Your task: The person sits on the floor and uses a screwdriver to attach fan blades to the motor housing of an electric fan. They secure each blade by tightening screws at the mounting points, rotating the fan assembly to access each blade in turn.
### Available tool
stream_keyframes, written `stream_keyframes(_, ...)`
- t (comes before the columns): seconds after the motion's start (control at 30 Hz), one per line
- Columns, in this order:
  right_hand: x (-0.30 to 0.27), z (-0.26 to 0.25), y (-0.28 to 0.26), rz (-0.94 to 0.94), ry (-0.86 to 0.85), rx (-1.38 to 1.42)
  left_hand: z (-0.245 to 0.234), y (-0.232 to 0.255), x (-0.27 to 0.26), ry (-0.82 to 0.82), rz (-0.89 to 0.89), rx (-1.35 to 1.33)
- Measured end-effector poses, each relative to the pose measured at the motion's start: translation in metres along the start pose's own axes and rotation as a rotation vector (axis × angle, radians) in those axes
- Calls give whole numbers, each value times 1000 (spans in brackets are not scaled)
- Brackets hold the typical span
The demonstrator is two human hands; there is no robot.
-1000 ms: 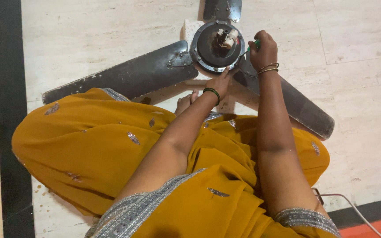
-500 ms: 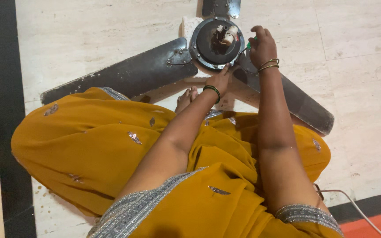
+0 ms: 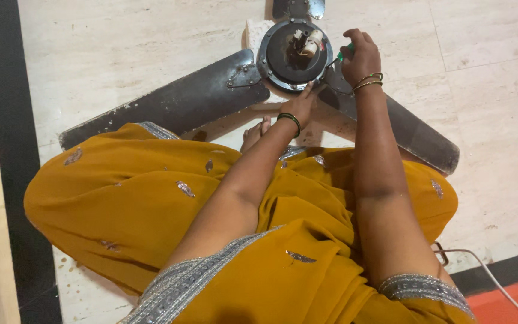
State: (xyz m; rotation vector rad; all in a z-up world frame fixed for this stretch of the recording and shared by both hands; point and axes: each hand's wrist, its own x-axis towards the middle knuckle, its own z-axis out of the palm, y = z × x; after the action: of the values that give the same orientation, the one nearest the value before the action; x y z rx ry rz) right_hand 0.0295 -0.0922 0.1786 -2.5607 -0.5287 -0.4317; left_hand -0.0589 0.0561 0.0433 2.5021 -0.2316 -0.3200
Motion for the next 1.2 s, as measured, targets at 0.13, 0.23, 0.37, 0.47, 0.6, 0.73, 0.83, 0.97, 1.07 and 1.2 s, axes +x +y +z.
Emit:
stream_keyframes(0.13,1,8,19,130,-11,-205,-1,-3,2,-49,-1,21)
stream_keyframes(0.23,0,15,42,-31,77,-168,4,-10,0,-9,39,-31)
stream_keyframes(0.37,4,23,45,-187,115,71,1,-18,-4,45,81,-60)
stream_keyframes(0.47,4,26,23,-35,-37,74,-8,-21,-11,-38,37,-38)
stream_keyframes(0.6,-4,26,-2,-109,91,-7,-22,-15,-21,-43,53,-30)
stream_keyframes(0.73,-4,32,-2,-107,96,-79,-30,-14,-25,-122,14,-26)
stream_keyframes(0.83,1,36,10,-71,78,-42,-24,-19,-24,-80,36,-37)
stream_keyframes(0.97,3,30,31,-73,-24,41,-1,-31,-18,5,61,-89)
stream_keyframes(1.07,8,27,40,25,-83,-4,11,-41,-6,163,69,-225)
stream_keyframes(1.2,8,28,49,61,-64,-4,12,-48,9,172,-130,-605)
